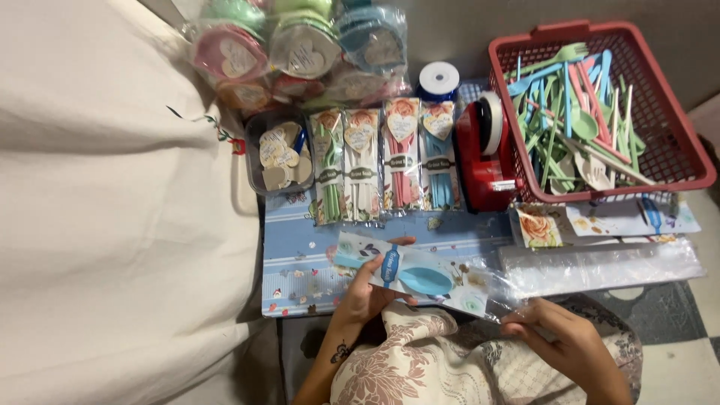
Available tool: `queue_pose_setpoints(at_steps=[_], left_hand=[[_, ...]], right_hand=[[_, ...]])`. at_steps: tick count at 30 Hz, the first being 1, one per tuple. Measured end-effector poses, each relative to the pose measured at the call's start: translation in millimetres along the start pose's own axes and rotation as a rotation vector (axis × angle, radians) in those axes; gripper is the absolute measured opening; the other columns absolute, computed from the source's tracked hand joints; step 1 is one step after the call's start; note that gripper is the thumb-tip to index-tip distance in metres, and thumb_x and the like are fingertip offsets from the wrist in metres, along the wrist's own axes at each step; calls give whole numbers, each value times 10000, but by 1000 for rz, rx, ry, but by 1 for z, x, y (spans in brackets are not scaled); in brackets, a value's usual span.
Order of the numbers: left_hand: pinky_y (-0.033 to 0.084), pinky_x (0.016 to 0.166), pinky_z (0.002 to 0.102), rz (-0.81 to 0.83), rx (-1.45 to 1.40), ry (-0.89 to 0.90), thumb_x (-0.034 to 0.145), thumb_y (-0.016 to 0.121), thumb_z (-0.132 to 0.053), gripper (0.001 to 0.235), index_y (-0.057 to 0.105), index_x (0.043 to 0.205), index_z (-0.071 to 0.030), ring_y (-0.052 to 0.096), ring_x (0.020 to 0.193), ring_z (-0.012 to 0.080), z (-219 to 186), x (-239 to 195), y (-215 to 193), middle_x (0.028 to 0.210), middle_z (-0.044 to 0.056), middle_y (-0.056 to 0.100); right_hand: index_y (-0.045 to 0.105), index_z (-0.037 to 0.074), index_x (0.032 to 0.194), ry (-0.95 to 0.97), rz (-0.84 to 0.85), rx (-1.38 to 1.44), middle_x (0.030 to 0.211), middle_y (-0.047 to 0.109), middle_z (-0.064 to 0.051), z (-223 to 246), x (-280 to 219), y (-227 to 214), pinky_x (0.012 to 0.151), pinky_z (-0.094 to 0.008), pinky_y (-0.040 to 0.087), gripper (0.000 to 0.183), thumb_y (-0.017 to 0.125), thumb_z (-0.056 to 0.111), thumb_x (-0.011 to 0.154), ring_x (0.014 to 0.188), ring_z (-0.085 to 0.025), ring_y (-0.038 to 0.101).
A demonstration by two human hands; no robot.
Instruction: The person packs pink straws into a clear plastic bag and seals it with tape. They then pack a blue spoon and a blue fork into a separate bag, sealing it with tape as well.
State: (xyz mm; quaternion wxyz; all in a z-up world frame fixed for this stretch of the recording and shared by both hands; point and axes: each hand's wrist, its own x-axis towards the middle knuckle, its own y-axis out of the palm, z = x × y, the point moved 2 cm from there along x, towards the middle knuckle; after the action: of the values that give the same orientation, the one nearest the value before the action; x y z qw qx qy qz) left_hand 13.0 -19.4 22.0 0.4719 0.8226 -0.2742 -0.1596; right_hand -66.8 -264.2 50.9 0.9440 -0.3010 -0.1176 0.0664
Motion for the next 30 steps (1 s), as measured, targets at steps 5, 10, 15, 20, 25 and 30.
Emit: queue_pose_setpoints(at_steps=[5, 10, 15, 20, 25, 30], left_hand=[[544, 590, 287, -17, 13, -121, 888, 302, -293, 474, 266, 1311, -82, 605, 646, 247, -7, -6, 15, 1037, 271, 512], [472, 714, 326, -63, 137, -175, 876, 266, -346, 461, 268, 1304, -173, 555, 884, 313, -16, -13, 27, 1000, 238, 536], [413, 848, 330, -80, 273, -290, 876, 209, -422, 501, 200, 1350, -262, 605, 816, 268, -17, -15, 27, 787, 189, 611], [529, 542, 225, -128, 267, -141, 831, 333, -434, 478, 334, 1255, -214, 605, 643, 184, -10, -8, 12, 1284, 171, 312], [441, 813, 347, -167, 310, -217, 857, 239, -411, 475, 309, 1277, -199, 591, 853, 298, -20, -11, 28, 898, 204, 599], [476, 746, 411, -116, 154, -211, 883, 262, -374, 435, 308, 1258, -157, 581, 816, 362, -13, -9, 19, 1049, 259, 535]], right_hand=[[679, 123, 763, 60, 95, -6, 681, 713, 27, -1, 7, -17, 534, -194, 508, 133, 601, 203, 692, 606, -59, 685], [706, 117, 666, 390, 71, -107, 605, 713, 17, 37, 21, -30, 465, -227, 481, 89, 675, 200, 650, 485, -78, 601], [672, 111, 711, 401, 96, -139, 693, 742, 15, 43, 19, -24, 537, -200, 558, 68, 652, 158, 668, 585, -66, 709], [671, 242, 961, 727, 81, -200, 791, 748, 34, 51, -1, -23, 847, -164, 515, 267, 631, 173, 707, 764, -41, 691], [485, 298, 1153, 537, 70, -347, 896, 689, 42, 41, -10, -52, 719, -165, 590, 638, 711, 73, 600, 687, -51, 733], [356, 255, 1249, 188, -3, -133, 1075, 596, -52, -10, -15, -111, 824, -304, 545, 1092, 912, 96, 322, 824, -129, 740]])
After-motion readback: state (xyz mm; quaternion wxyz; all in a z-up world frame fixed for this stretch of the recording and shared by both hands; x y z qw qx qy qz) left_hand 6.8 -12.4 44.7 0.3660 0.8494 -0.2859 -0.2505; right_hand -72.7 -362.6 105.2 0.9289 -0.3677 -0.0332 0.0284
